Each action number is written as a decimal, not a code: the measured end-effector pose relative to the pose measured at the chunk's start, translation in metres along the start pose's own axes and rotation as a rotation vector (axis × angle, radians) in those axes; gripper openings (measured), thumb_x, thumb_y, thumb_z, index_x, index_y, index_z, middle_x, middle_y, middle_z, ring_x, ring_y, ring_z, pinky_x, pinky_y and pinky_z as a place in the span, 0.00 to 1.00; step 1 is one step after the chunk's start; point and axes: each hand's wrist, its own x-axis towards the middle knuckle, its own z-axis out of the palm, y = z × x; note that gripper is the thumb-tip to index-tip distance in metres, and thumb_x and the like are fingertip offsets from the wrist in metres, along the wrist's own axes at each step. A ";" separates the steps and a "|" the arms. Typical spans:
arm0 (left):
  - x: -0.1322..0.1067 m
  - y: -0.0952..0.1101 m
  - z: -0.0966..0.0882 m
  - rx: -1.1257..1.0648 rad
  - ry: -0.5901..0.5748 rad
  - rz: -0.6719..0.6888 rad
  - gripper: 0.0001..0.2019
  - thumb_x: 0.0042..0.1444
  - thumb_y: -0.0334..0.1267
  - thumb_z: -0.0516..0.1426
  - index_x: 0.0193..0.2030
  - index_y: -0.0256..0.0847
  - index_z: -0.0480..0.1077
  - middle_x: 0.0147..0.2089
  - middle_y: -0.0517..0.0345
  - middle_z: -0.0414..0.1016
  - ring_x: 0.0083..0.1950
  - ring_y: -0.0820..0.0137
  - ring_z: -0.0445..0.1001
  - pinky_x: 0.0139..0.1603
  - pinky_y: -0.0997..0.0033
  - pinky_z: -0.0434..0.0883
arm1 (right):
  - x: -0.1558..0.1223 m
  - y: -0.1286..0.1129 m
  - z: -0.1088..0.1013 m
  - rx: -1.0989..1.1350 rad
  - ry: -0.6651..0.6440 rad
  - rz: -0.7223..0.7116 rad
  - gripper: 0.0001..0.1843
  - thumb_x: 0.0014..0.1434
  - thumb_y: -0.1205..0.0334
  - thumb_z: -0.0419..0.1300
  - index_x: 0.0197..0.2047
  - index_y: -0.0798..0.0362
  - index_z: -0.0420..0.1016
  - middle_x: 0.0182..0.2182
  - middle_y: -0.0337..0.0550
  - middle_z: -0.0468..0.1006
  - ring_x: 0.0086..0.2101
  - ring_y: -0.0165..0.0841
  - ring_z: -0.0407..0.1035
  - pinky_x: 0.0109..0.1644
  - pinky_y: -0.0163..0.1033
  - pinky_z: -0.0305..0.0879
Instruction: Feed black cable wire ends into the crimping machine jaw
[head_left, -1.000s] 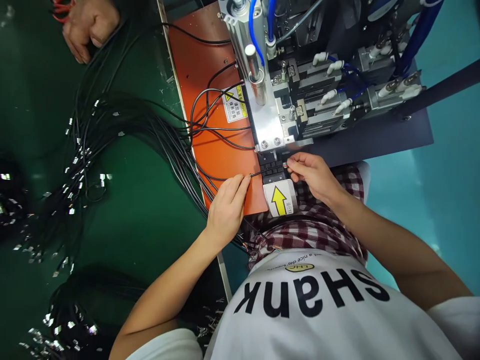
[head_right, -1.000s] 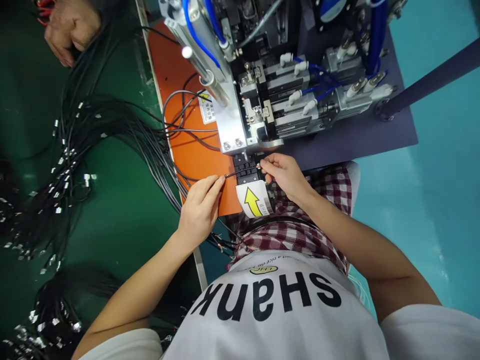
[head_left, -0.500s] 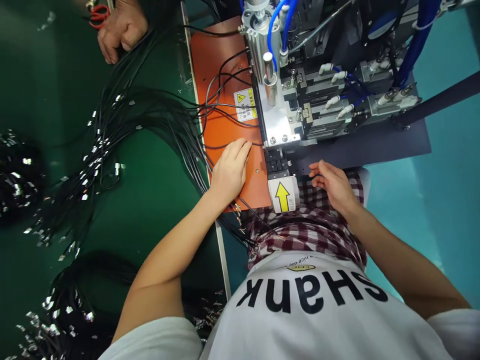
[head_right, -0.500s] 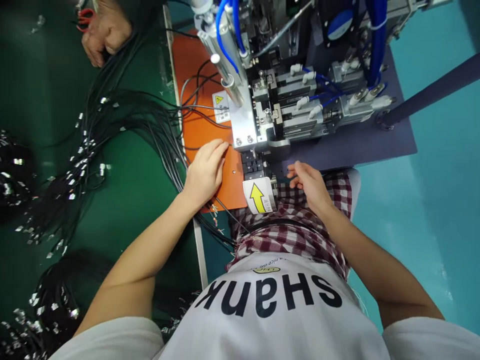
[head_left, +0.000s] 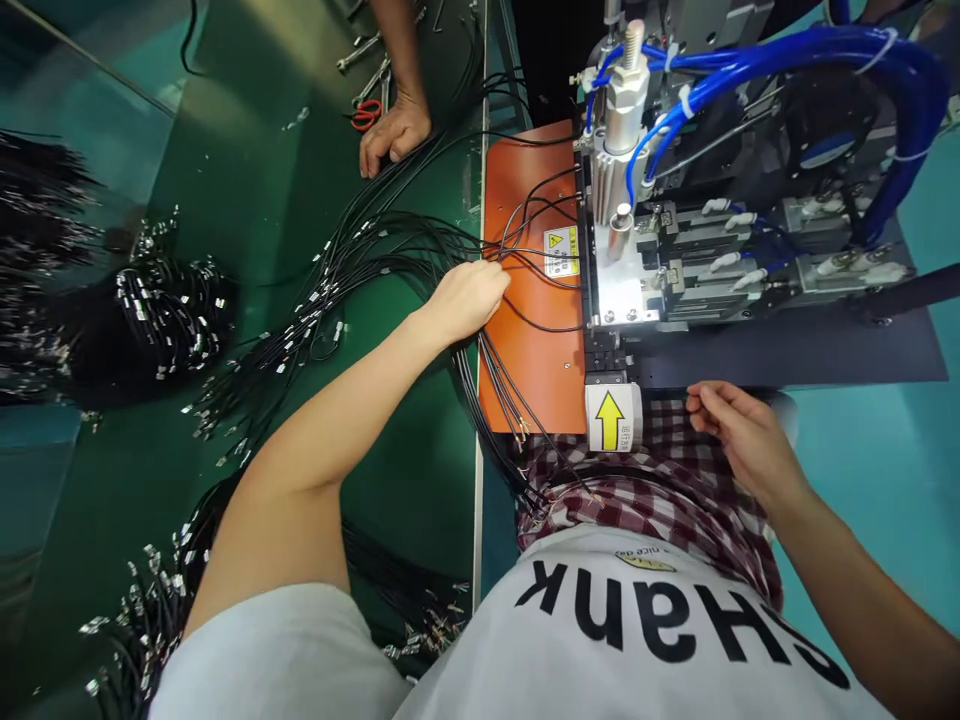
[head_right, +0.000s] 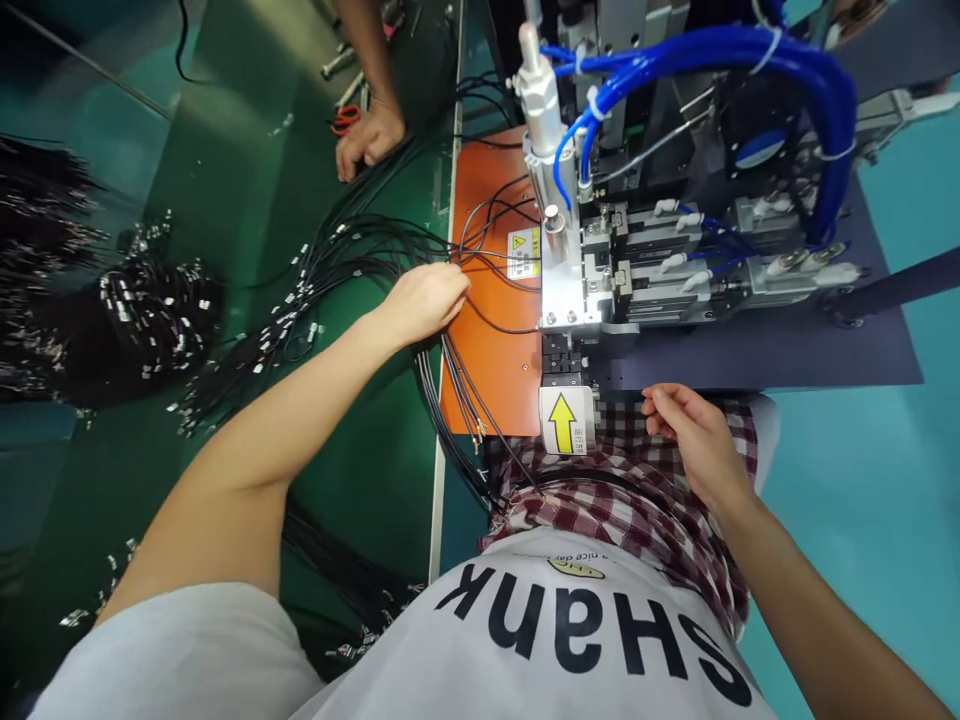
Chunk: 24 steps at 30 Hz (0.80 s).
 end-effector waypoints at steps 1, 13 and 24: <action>0.010 0.003 0.003 -0.014 0.029 -0.016 0.14 0.66 0.33 0.46 0.47 0.33 0.72 0.45 0.41 0.74 0.48 0.56 0.74 0.49 0.56 0.70 | -0.001 -0.001 0.001 -0.004 0.008 -0.007 0.16 0.60 0.44 0.65 0.41 0.48 0.80 0.36 0.39 0.75 0.30 0.27 0.66 0.34 0.33 0.64; -0.093 0.060 -0.031 -0.195 -0.062 0.430 0.09 0.69 0.33 0.50 0.44 0.41 0.71 0.44 0.50 0.75 0.48 0.63 0.73 0.48 0.64 0.68 | -0.022 -0.025 0.006 -0.164 -0.020 -0.058 0.15 0.62 0.45 0.64 0.42 0.47 0.79 0.36 0.40 0.76 0.31 0.30 0.66 0.38 0.39 0.64; -0.094 0.059 -0.036 -0.198 0.189 0.494 0.10 0.69 0.34 0.48 0.45 0.41 0.70 0.42 0.50 0.77 0.47 0.65 0.75 0.52 0.60 0.71 | -0.053 -0.044 0.051 -0.586 -0.426 -0.331 0.13 0.69 0.52 0.56 0.50 0.46 0.75 0.36 0.42 0.79 0.34 0.34 0.74 0.39 0.39 0.68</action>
